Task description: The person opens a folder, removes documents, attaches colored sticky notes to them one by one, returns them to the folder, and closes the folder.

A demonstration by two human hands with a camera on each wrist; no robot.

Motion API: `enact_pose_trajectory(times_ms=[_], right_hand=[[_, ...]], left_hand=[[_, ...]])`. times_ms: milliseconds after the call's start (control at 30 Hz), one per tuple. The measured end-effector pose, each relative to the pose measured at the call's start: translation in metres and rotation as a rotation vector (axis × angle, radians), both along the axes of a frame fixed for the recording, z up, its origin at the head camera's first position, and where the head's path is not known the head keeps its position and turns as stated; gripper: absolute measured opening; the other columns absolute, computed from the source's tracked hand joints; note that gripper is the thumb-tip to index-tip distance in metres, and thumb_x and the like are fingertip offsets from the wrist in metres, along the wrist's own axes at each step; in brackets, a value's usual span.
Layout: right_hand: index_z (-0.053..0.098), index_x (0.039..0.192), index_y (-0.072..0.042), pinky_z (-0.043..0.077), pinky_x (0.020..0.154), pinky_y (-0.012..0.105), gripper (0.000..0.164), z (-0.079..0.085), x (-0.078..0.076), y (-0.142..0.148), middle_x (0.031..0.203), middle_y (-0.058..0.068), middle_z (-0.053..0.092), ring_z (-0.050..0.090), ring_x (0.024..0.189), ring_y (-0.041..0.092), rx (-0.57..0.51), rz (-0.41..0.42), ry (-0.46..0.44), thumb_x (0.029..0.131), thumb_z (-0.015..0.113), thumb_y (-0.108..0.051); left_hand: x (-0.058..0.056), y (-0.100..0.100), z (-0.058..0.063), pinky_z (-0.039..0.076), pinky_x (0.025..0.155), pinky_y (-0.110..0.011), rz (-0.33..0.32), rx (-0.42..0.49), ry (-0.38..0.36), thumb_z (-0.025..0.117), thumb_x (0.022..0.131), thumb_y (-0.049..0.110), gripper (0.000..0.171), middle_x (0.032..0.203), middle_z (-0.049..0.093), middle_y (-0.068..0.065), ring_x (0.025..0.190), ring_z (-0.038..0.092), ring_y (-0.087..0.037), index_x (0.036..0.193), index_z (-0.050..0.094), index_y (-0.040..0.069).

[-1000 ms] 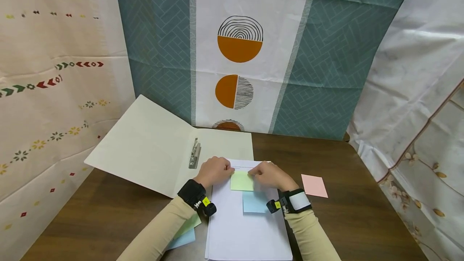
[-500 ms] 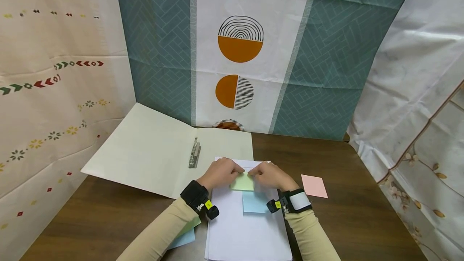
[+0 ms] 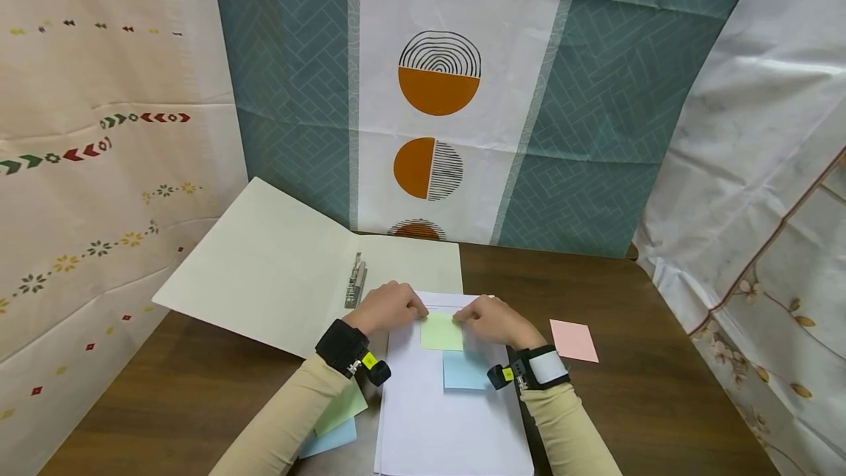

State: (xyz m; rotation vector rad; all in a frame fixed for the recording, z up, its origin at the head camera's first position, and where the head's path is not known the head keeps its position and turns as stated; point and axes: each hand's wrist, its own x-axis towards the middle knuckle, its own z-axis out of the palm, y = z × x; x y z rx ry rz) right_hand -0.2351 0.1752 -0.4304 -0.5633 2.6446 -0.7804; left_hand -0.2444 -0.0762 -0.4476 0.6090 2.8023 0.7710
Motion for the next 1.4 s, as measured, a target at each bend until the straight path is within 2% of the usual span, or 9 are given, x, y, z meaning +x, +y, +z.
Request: enact_pose_trajectory(times_ms=[133, 200, 367, 433, 667, 967, 1167, 1300, 1400], right_hand=[[0.084, 0.129, -0.004, 0.051, 0.087, 0.036, 0.036, 0.0, 0.0, 0.0, 0.139, 0.015, 0.081, 0.066, 0.112, 0.022, 0.002, -0.004, -0.005, 0.103, 0.06, -0.001], [0.085, 0.126, -0.004, 0.057, 0.095, 0.041, 0.035, -0.001, 0.001, 0.0, 0.138, 0.014, 0.081, 0.071, 0.121, 0.024, 0.002, -0.005, -0.008, 0.103, 0.06, -0.001], [0.087, 0.122, -0.005, 0.059, 0.11, 0.056, 0.033, 0.0, 0.001, 0.0, 0.139, 0.014, 0.081, 0.071, 0.139, 0.034, -0.003, -0.011, -0.013, 0.105, 0.058, -0.002], [0.087, 0.122, -0.005, 0.059, 0.11, 0.057, 0.034, 0.001, 0.001, -0.001, 0.14, 0.015, 0.081, 0.071, 0.139, 0.035, -0.005, -0.017, -0.013, 0.105, 0.058, -0.002], [0.087, 0.121, -0.007, 0.058, 0.11, 0.054, 0.034, 0.0, 0.001, -0.002, 0.142, 0.013, 0.08, 0.07, 0.139, 0.034, -0.004, -0.035, -0.013, 0.106, 0.058, -0.003], [0.087, 0.122, -0.006, 0.058, 0.108, 0.052, 0.035, 0.001, 0.003, -0.003, 0.141, 0.013, 0.081, 0.07, 0.138, 0.032, -0.002, -0.041, -0.008, 0.105, 0.057, -0.002], [0.085, 0.125, -0.006, 0.06, 0.1, 0.048, 0.033, 0.004, -0.001, 0.001, 0.136, 0.014, 0.082, 0.072, 0.125, 0.029, -0.028, -0.061, 0.014, 0.104, 0.06, -0.003], [0.081, 0.132, -0.003, 0.063, 0.106, 0.055, 0.031, 0.01, -0.003, 0.013, 0.141, 0.02, 0.079, 0.074, 0.132, 0.038, -0.075, -0.111, 0.09, 0.106, 0.064, -0.007], [0.076, 0.139, 0.0, 0.06, 0.113, 0.063, 0.035, 0.015, -0.004, 0.027, 0.148, 0.024, 0.075, 0.07, 0.141, 0.047, -0.081, -0.129, 0.149, 0.108, 0.066, -0.011]], left_hand=[[0.0, 0.001, 0.001, 0.043, 0.077, -0.03, -0.022, 0.019, 0.016, 0.065, 0.106, 0.007, 0.029, 0.128, 0.087, -0.005, 0.117, 0.077, -0.022, 0.119, 0.09, 0.016], [0.0, 0.005, 0.0, 0.044, 0.078, -0.033, -0.058, 0.044, 0.015, 0.063, 0.106, 0.004, 0.032, 0.128, 0.086, -0.005, 0.115, 0.076, -0.023, 0.122, 0.089, 0.015], [0.001, 0.009, -0.006, 0.052, 0.097, -0.045, -0.125, 0.057, 0.011, 0.061, 0.106, 0.004, 0.035, 0.132, 0.085, -0.005, 0.124, 0.076, -0.027, 0.126, 0.087, 0.015], [0.001, 0.006, -0.007, 0.053, 0.1, -0.046, -0.103, 0.053, 0.008, 0.061, 0.107, 0.006, 0.034, 0.132, 0.085, -0.005, 0.127, 0.075, -0.028, 0.125, 0.088, 0.016], [-0.006, -0.018, -0.002, 0.049, 0.087, -0.035, 0.064, 0.028, -0.029, 0.062, 0.105, 0.006, 0.032, 0.122, 0.087, -0.002, 0.118, 0.076, -0.023, 0.112, 0.091, 0.018], [-0.006, -0.023, 0.003, 0.046, 0.082, -0.034, 0.049, 0.012, -0.014, 0.065, 0.104, 0.008, 0.029, 0.125, 0.086, -0.007, 0.109, 0.073, -0.024, 0.11, 0.092, 0.015], [-0.004, -0.021, 0.002, 0.048, 0.085, -0.035, 0.065, -0.001, -0.021, 0.066, 0.104, 0.01, 0.027, 0.126, 0.086, -0.006, 0.11, 0.073, -0.023, 0.11, 0.092, 0.016], [-0.005, -0.02, 0.003, 0.05, 0.085, -0.036, 0.065, 0.003, -0.024, 0.067, 0.104, 0.01, 0.026, 0.126, 0.086, -0.006, 0.11, 0.074, -0.023, 0.109, 0.092, 0.016], [-0.005, -0.02, 0.004, 0.049, 0.083, -0.035, 0.061, 0.005, -0.023, 0.067, 0.104, 0.01, 0.026, 0.125, 0.086, -0.006, 0.108, 0.073, -0.022, 0.109, 0.092, 0.016]])
